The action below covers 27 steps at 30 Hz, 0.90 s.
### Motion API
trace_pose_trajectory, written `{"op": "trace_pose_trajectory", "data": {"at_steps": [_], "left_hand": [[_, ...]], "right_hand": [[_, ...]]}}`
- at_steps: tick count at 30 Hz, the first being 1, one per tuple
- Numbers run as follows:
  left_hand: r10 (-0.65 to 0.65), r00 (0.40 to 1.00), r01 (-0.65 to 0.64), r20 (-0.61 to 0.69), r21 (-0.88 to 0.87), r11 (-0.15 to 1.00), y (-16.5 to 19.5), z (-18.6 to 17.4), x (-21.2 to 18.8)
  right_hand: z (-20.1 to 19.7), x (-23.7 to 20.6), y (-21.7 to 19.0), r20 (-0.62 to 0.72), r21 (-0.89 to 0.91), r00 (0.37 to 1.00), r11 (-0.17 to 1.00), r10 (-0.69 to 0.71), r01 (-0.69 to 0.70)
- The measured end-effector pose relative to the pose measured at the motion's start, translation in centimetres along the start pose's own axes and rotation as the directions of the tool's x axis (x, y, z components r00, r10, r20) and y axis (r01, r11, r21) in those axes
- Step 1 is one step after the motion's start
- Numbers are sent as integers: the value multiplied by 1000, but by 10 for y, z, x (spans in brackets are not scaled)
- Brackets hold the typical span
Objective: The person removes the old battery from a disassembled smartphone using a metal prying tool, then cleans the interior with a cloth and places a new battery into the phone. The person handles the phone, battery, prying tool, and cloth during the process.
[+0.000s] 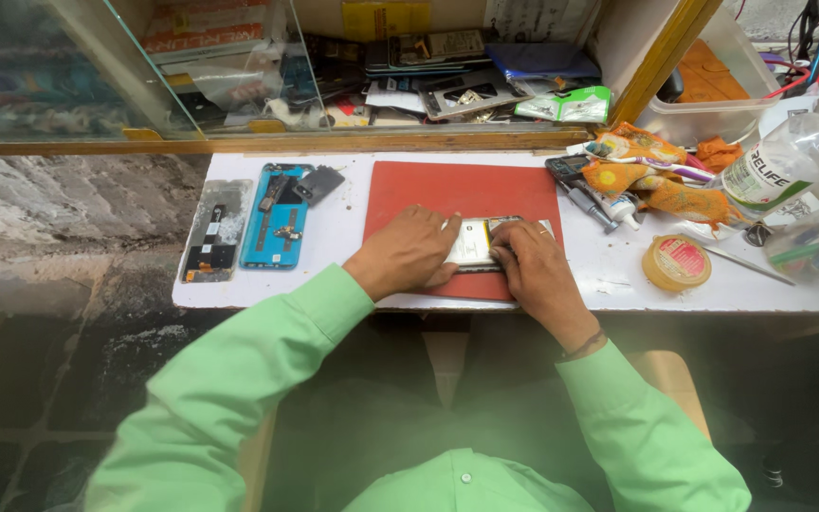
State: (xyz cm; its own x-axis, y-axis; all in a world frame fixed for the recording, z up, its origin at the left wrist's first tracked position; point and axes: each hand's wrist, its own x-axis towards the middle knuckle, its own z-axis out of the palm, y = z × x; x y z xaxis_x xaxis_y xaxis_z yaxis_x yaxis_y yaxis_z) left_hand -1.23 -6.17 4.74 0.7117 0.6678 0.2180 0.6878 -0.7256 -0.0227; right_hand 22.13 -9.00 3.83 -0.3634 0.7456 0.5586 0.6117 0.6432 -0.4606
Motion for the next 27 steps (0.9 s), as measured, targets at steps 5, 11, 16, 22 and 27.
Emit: {"op": "trace_pose_trajectory", "data": {"at_steps": [5, 11, 16, 22, 27], "left_hand": [[134, 986, -121, -96, 133, 984, -2, 10, 2], [58, 997, -64, 52, 118, 991, 1, 15, 4], [83, 996, -74, -36, 199, 977, 4, 22, 7], [158, 986, -127, -52, 379, 917, 5, 31, 6], [223, 975, -207, 19, 453, 867, 2, 31, 10]], "right_hand": [[0, 1, -1, -12, 7, 1000, 1000, -12, 12], [-5, 0, -2, 45, 143, 985, 975, 167, -172], [-2, 0, -2, 60, 148, 981, 970, 185, -192], [-1, 5, -2, 91, 98, 987, 985, 134, -143], [-2, 9, -5, 140, 82, 975, 979, 173, -186]]}}
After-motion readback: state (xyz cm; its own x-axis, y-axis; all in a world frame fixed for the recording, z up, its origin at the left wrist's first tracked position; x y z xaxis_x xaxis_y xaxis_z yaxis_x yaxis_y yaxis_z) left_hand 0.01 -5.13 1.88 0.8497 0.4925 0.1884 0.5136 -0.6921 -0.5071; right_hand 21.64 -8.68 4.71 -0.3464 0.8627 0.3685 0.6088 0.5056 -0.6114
